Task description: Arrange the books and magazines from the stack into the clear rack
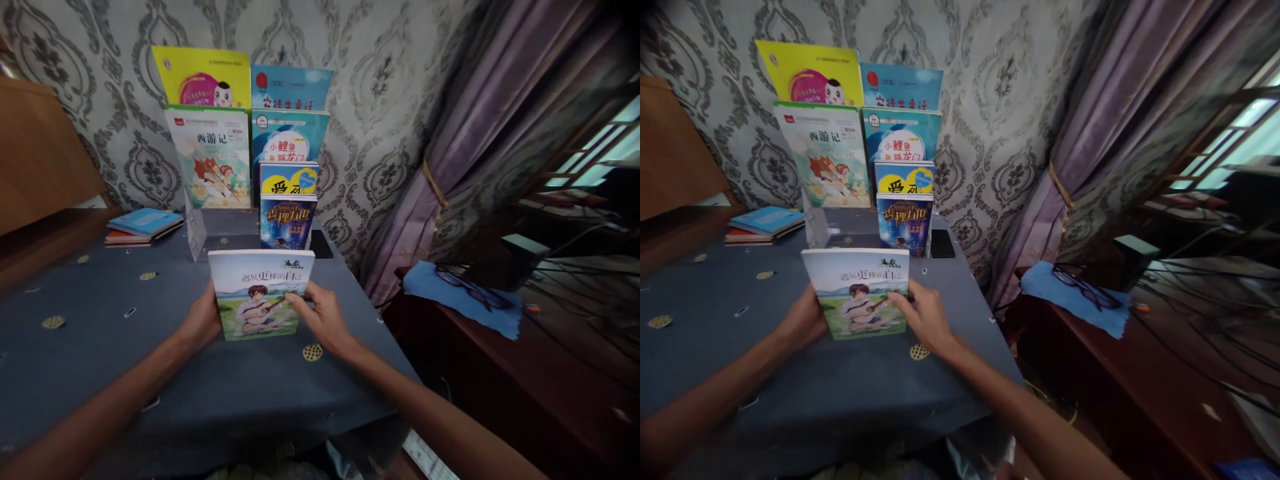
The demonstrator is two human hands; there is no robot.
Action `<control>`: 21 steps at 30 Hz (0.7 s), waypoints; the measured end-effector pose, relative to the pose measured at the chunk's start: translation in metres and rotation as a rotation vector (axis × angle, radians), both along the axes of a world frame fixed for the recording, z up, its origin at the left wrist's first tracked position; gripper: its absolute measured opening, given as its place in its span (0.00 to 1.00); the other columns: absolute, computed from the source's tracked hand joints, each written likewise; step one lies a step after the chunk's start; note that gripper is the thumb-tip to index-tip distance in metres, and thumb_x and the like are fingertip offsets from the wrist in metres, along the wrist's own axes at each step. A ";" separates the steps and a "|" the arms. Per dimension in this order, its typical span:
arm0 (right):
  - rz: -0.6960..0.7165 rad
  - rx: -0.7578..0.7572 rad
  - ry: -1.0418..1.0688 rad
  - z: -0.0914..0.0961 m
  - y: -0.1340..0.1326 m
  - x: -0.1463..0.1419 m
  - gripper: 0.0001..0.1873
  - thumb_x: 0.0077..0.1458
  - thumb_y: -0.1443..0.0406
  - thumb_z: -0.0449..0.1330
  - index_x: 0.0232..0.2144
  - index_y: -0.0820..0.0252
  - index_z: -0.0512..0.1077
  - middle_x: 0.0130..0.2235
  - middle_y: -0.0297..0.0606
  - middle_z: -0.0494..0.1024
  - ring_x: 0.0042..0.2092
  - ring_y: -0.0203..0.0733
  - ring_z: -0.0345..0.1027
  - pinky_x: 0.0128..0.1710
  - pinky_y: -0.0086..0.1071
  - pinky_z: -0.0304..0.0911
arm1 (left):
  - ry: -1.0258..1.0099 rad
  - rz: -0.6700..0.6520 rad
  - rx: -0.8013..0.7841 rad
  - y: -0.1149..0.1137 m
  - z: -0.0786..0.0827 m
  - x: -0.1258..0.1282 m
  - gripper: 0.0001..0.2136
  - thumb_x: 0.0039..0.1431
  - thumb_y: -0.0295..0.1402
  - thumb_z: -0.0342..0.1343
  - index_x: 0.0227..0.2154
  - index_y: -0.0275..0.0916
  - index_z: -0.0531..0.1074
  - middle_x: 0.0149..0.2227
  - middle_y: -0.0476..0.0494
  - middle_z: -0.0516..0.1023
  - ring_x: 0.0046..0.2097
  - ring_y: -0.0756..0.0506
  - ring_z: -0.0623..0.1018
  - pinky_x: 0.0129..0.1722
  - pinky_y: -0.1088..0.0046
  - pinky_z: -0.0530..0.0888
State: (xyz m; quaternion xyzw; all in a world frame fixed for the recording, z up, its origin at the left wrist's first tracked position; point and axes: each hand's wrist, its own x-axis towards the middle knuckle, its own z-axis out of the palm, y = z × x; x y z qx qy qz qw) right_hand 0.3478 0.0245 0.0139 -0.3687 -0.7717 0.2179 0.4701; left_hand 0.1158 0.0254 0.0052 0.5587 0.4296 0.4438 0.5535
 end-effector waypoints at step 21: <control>0.129 -0.507 0.511 -0.025 0.042 -0.032 0.19 0.58 0.48 0.60 0.33 0.58 0.72 0.29 0.35 0.78 0.27 0.35 0.69 0.26 0.29 0.65 | -0.424 0.555 -0.337 0.037 0.005 0.024 0.15 0.61 0.43 0.59 0.42 0.35 0.74 0.37 0.38 0.84 0.39 0.40 0.84 0.39 0.62 0.82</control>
